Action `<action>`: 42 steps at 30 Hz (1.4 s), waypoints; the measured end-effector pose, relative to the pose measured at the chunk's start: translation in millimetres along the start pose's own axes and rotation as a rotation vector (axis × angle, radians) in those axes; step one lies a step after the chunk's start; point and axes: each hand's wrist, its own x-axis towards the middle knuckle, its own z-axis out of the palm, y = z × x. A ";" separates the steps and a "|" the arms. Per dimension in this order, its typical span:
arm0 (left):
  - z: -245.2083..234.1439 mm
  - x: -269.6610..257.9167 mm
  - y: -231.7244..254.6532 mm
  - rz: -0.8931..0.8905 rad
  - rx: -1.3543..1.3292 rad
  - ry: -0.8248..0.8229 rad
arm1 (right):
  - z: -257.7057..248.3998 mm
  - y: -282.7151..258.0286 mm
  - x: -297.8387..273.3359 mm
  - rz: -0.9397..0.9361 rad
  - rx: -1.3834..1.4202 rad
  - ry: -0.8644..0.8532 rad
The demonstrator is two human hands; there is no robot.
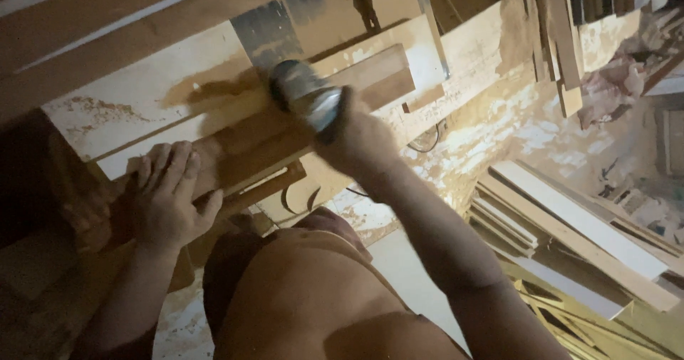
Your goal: The person arranges several wooden planks on a workbench and then uses an orbital sander to smooth their surfaces. The person holds the planks with one hand while operating the sander with the other, moving the tool back and forth along the wood.
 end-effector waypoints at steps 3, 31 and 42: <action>8.5 -9.8 0.6 -0.054 -0.132 0.037 | -33.4 25.7 8.4 0.261 0.048 -0.048; 20.5 -14.2 -1.7 -0.162 -0.407 0.201 | 41.7 24.8 -6.0 -0.008 -0.150 0.140; 17.4 -23.4 -15.1 -0.247 -0.670 0.302 | 96.6 -54.4 -34.0 -0.167 -0.172 0.130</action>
